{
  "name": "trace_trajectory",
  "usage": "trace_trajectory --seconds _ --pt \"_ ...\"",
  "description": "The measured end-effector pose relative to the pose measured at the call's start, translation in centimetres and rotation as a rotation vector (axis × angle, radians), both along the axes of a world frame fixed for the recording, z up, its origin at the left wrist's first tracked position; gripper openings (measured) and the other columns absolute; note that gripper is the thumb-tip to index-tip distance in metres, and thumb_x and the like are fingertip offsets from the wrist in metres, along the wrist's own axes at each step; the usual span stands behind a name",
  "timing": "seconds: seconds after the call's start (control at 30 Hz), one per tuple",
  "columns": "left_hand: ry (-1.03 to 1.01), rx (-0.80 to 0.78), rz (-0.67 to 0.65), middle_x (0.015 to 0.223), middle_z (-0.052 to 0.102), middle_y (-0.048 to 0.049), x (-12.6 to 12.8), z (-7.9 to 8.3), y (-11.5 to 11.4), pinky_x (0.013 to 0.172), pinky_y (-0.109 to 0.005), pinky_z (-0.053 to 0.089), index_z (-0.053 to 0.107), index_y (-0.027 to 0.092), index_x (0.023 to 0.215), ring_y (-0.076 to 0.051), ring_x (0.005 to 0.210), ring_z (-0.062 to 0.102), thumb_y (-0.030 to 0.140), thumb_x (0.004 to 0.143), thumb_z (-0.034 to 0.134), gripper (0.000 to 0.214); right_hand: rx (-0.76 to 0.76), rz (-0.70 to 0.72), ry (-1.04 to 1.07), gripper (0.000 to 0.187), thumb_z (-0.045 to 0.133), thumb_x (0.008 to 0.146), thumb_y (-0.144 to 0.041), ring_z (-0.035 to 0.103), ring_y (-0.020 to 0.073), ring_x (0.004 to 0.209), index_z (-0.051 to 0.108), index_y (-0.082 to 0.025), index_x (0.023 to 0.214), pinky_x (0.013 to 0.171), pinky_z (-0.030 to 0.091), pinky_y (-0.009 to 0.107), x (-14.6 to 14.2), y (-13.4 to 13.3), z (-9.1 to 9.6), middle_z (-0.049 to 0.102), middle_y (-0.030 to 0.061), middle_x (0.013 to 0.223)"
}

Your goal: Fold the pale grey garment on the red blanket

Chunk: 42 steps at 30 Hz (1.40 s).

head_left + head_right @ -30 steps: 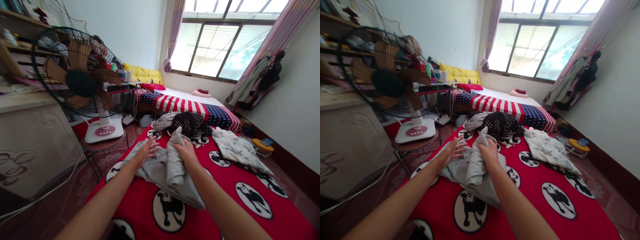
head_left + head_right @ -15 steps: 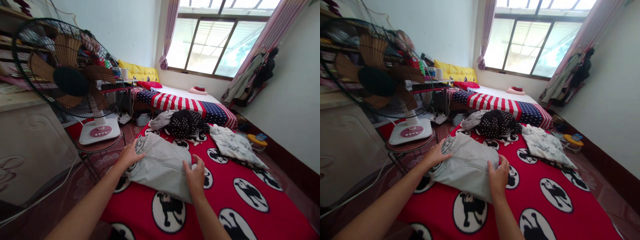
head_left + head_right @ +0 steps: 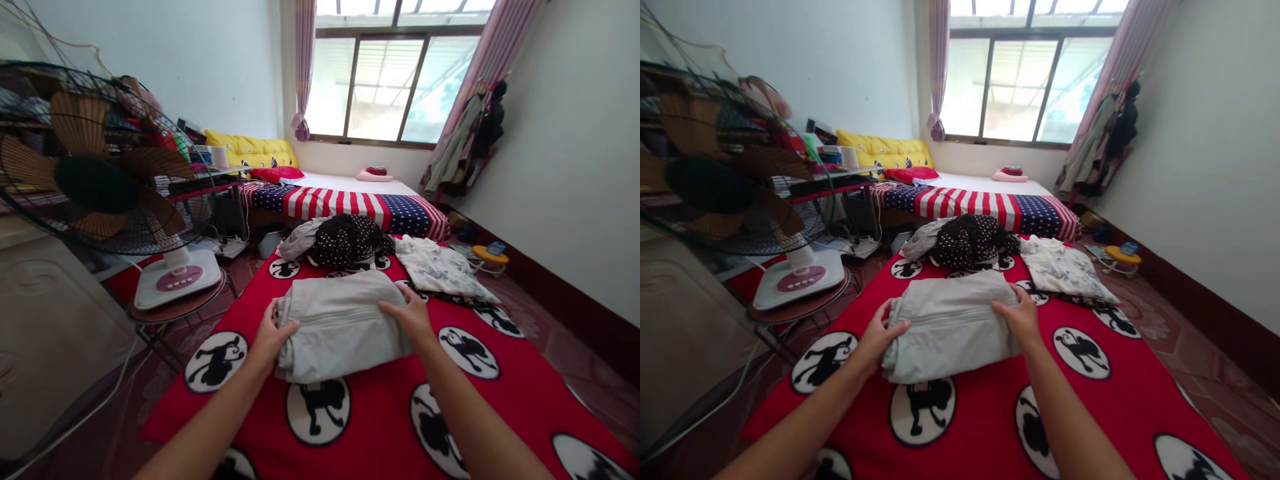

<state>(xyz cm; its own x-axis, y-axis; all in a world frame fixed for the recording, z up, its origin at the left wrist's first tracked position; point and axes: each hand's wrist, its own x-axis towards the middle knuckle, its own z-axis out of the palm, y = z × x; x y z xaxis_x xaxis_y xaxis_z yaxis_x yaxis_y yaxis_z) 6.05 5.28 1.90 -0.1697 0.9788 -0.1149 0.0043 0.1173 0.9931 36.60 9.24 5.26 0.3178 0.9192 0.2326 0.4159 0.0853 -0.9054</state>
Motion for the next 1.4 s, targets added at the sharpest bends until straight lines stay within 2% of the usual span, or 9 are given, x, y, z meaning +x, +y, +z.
trace_trajectory --seconds 0.13,0.27,0.37,0.5,0.67,0.83,1.0,1.23,1.4 --pt "-0.332 -0.153 -0.233 0.14 0.05 -0.0165 6.9 -2.0 -4.6 0.081 -0.034 0.055 0.002 0.03 0.15 -0.026 0.11 0.063 0.034 0.07 0.075 0.108 0.107 -0.238 -0.372 0.048 0.067 0.067 -0.03 0.056 0.0278 0.108 0.064 -0.013 0.112 0.099 0.039 0.043 4.9 0.5 2.8 0.064 0.0144 0.114" --pt "-0.03 -0.194 -0.384 0.112 0.067 -0.0141 5.8 -1.8 -6.0 0.065 -0.033 0.055 0.022 0.022 0.147 -0.023 0.081 0.069 0.045 0.074 0.067 0.089 0.029 0.044 -0.431 0.043 0.059 0.08 -0.046 0.062 0.0222 0.09 0.063 -0.016 0.112 0.084 0.047 0.036 1.7 -4.6 2.0 0.066 0.0096 0.105" --pt "0.438 0.024 -0.352 0.085 0.069 -0.0064 2.8 -0.1 -4.2 0.066 -0.036 0.054 0.047 0.018 0.133 -0.022 0.068 0.066 0.039 0.08 0.058 0.058 -0.061 0.206 -0.534 0.055 0.068 0.074 -0.046 0.06 0.0248 0.097 0.058 -0.022 0.123 0.083 0.047 0.035 -3.1 -9.2 -0.4 0.062 0.0087 0.112" --pt "0.86 0.55 -0.295 0.13 0.055 -0.0096 2.4 2.2 0.0 0.102 -0.043 0.043 0.045 0.025 0.137 -0.027 0.117 0.054 0.018 0.078 0.053 0.06 -0.069 0.222 -0.6 0.045 0.062 0.078 -0.023 0.055 0.0252 0.105 0.058 -0.023 0.123 0.09 0.045 0.035 -6.9 -11.5 -2.7 0.059 0.0092 0.111" --pt "1.068 0.701 -0.719 0.132 0.057 -0.005 5.0 3.1 3.0 0.115 -0.049 0.022 0.061 0.028 0.124 -0.027 0.129 0.043 0.006 0.067 0.049 0.062 -0.036 0.244 -0.596 0.038 0.052 0.079 -0.009 0.053 0.0224 0.103 0.063 -0.022 0.113 0.092 0.044 0.034 -7.3 -11.9 -2.7 0.06 0.0075 0.107" --pt "1.196 0.596 -0.887 0.09 0.07 -0.0032 4.0 4.3 2.1 0.103 -0.042 0.032 0.072 0.024 0.083 -0.021 0.091 0.061 0.021 0.082 0.048 0.024 -0.009 0.352 -0.38 0.023 0.058 0.081 -0.017 0.056 0.0201 0.101 0.067 -0.024 0.102 0.091 0.045 0.032 -5.9 -15.1 -2.7 0.06 0.0052 0.107" --pt "1.315 0.539 -0.781 0.081 0.067 -0.0065 3.7 4.9 2.3 0.083 -0.036 0.041 0.069 0.021 0.068 -0.022 0.085 0.059 0.048 0.092 0.043 0.045 0.014 -0.139 -0.02 0.028 0.061 0.08 -0.034 0.053 0.0278 0.114 0.062 -0.021 0.104 0.094 0.048 0.043 -2.9 -16.9 -5.7 0.054 0.0129 0.12" --pt "1.101 0.309 -0.519 0.141 0.048 -0.0165 5.2 2.2 6.8 0.104 -0.041 0.034 0.045 0.019 0.137 -0.036 0.13 0.042 0.05 0.057 0.08 0.092 -0.122 -0.243 0.83 0.067 0.081 0.055 -0.046 0.063 0.0292 0.106 0.057 -0.02 0.112 0.089 0.053 0.041 -3.3 -15.6 -7.5 0.063 0.0145 0.119" --pt "0.977 0.134 -0.603 0.117 0.067 -0.0154 4.4 1.8 8.4 0.092 -0.039 0.044 0.063 0.017 0.113 -0.037 0.112 0.058 0.048 0.052 0.081 0.071 -0.227 -0.037 0.924 0.051 0.078 0.064 -0.048 0.067 0.0282 0.099 0.065 -0.016 0.101 0.083 0.055 0.039 -6.9 -14.6 -5.4 0.073 0.0112 0.102"
